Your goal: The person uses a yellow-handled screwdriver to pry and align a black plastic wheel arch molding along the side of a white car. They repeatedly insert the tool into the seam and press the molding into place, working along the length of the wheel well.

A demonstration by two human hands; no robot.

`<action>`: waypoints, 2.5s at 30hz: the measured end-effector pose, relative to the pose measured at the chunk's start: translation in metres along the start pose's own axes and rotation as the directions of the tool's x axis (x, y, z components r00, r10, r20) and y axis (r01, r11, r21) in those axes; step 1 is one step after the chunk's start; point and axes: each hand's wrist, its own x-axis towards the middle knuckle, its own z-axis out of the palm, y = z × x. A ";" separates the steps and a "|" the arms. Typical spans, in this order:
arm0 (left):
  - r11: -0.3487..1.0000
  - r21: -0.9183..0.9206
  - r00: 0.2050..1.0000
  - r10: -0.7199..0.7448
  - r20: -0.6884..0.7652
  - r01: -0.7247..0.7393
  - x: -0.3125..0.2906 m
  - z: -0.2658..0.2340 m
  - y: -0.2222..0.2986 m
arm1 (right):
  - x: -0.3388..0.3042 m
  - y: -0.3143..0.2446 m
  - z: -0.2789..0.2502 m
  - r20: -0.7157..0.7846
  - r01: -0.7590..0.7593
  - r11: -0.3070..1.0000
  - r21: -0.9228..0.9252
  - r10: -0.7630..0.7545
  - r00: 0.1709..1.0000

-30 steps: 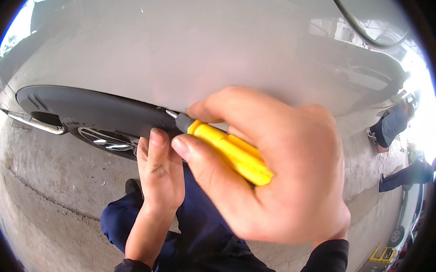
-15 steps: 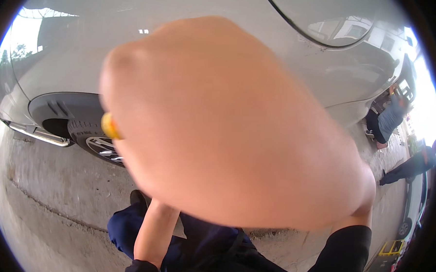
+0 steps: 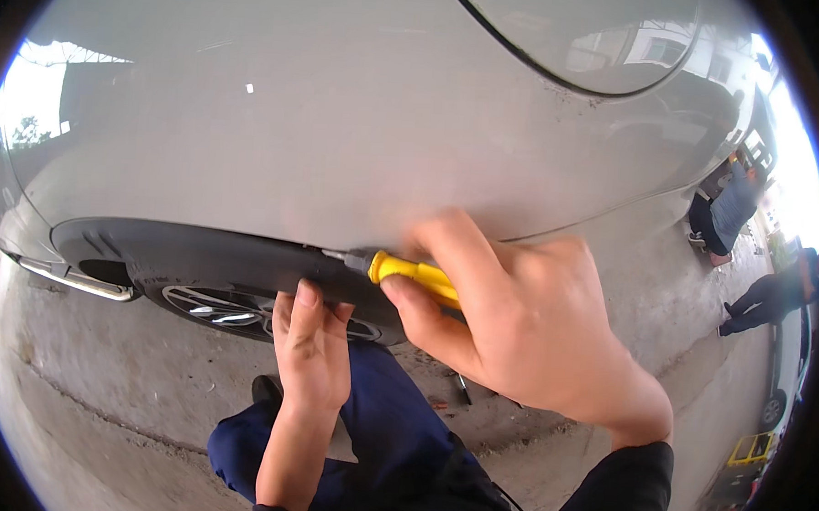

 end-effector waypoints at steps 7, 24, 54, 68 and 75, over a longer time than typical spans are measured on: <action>0.998 -0.068 0.999 -0.014 -0.044 0.011 0.001 0.006 -0.001 | 0.003 0.019 0.015 -0.090 0.131 0.982 0.134 -0.119 0.989; 0.997 -0.065 0.999 0.036 -0.032 -0.038 -0.001 0.003 -0.010 | 0.008 0.029 0.019 -0.073 0.235 0.934 0.270 -0.223 0.972; 0.995 0.038 0.994 0.093 -0.060 -0.091 0.000 -0.011 -0.009 | 0.006 0.011 0.027 -0.128 0.253 0.964 0.088 -0.241 0.962; -0.015 0.850 0.813 0.284 0.509 -0.527 -0.012 -0.012 0.105 | 0.000 0.010 0.022 -0.125 0.272 0.948 0.166 -0.253 0.959; -0.485 0.678 0.636 0.281 0.719 -0.552 0.006 0.014 0.124 | -0.002 0.006 0.022 -0.112 0.232 0.964 0.131 -0.218 0.969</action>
